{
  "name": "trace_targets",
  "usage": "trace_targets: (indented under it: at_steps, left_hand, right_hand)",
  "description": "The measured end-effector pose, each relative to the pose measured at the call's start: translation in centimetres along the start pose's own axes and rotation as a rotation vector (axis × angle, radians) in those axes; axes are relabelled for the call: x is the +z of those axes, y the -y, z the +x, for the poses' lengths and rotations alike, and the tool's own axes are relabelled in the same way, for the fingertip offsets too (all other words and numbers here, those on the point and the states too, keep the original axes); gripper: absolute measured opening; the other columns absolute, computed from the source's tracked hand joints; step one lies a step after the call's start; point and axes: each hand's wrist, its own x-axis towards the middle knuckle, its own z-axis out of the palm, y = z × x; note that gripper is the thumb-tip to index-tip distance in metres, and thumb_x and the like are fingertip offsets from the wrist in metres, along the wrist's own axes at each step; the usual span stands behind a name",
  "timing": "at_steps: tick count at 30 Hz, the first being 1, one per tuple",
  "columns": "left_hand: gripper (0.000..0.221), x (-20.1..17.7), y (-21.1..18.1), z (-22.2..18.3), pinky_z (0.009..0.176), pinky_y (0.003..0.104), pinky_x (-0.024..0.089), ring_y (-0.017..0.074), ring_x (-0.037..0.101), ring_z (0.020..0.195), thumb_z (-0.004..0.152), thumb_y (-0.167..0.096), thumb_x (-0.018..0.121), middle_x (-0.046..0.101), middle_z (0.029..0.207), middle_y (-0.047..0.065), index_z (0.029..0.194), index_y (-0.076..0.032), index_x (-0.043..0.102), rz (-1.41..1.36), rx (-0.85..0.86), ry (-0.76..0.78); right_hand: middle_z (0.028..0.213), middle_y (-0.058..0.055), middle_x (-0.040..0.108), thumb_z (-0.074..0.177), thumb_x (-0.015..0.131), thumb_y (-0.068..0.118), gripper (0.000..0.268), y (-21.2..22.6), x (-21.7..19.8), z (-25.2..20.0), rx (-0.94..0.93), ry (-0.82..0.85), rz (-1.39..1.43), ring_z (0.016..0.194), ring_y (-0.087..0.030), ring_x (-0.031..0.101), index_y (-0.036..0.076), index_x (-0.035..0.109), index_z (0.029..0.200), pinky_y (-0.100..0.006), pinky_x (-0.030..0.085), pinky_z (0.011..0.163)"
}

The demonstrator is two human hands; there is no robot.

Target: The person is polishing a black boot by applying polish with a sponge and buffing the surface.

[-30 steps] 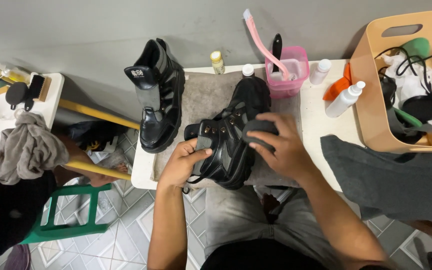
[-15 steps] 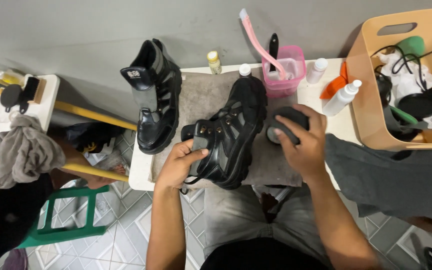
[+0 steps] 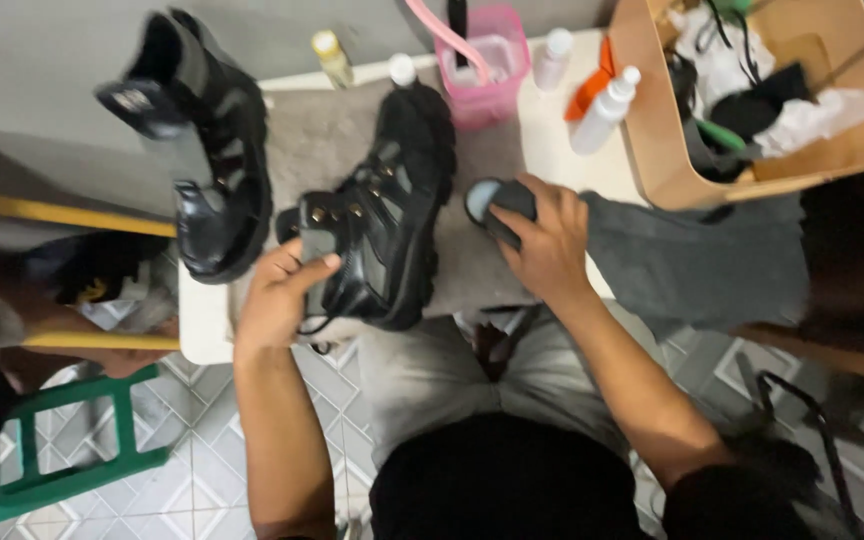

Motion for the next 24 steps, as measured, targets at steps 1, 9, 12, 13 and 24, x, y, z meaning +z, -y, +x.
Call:
trace_targets:
  at_steps: [1,9,12,13,24]
  left_hand:
    - [0.013,0.0,-0.1,0.2,0.053,0.022,0.050,0.0096,0.061,0.057,0.082,-0.001,0.073,0.065,0.070,0.007,0.095,0.001,0.073,0.017,0.019,-0.004]
    - [0.012,1.7,-1.7,-0.7,0.058,0.021,0.053,0.0079,0.062,0.061,0.085,-0.001,0.072,0.066,0.071,0.007,0.097,0.001,0.072,0.085,0.067,0.029]
    - [0.013,2.0,-1.8,-0.8,0.059,0.022,0.054,0.0091,0.064,0.062,0.086,0.000,0.071,0.067,0.072,0.008,0.099,0.002,0.073,0.095,0.075,0.034]
    - [0.014,2.1,-1.9,-0.8,0.060,0.023,0.055,0.0093,0.065,0.063,0.087,0.000,0.071,0.067,0.073,0.008,0.100,0.002,0.073,0.099,0.080,0.041]
    - [0.012,1.3,-0.7,-0.4,0.062,0.023,0.056,0.0094,0.066,0.064,0.086,0.001,0.071,0.067,0.072,0.007,0.097,0.001,0.072,0.086,0.087,0.057]
  right_hand:
    - [0.135,-0.012,0.058,0.082,0.083,0.019,0.023,0.0,0.0,0.3,-0.040,-0.017,-0.018,0.114,-0.034,0.050,0.021,0.080,0.105,-0.043,0.036,0.084]
    - [0.133,-0.010,0.058,0.079,0.082,0.011,0.016,0.6,-0.2,0.2,-0.070,-0.055,-0.040,0.115,-0.032,0.046,0.016,0.079,0.094,-0.043,0.034,0.084]
    - [0.131,-0.009,0.058,0.083,0.077,0.012,0.011,0.4,-0.1,0.1,-0.074,-0.049,-0.035,0.115,-0.031,0.046,0.016,0.078,0.094,-0.042,0.033,0.084]
    - [0.130,-0.008,0.059,0.085,0.075,0.014,0.009,0.4,0.0,0.0,-0.075,-0.046,-0.029,0.115,-0.031,0.046,0.016,0.078,0.094,-0.042,0.033,0.084]
    - [0.135,-0.009,0.057,0.076,0.084,0.012,0.022,0.0,0.0,-0.3,-0.093,-0.038,-0.002,0.116,-0.032,0.045,0.015,0.079,0.098,-0.042,0.033,0.084]
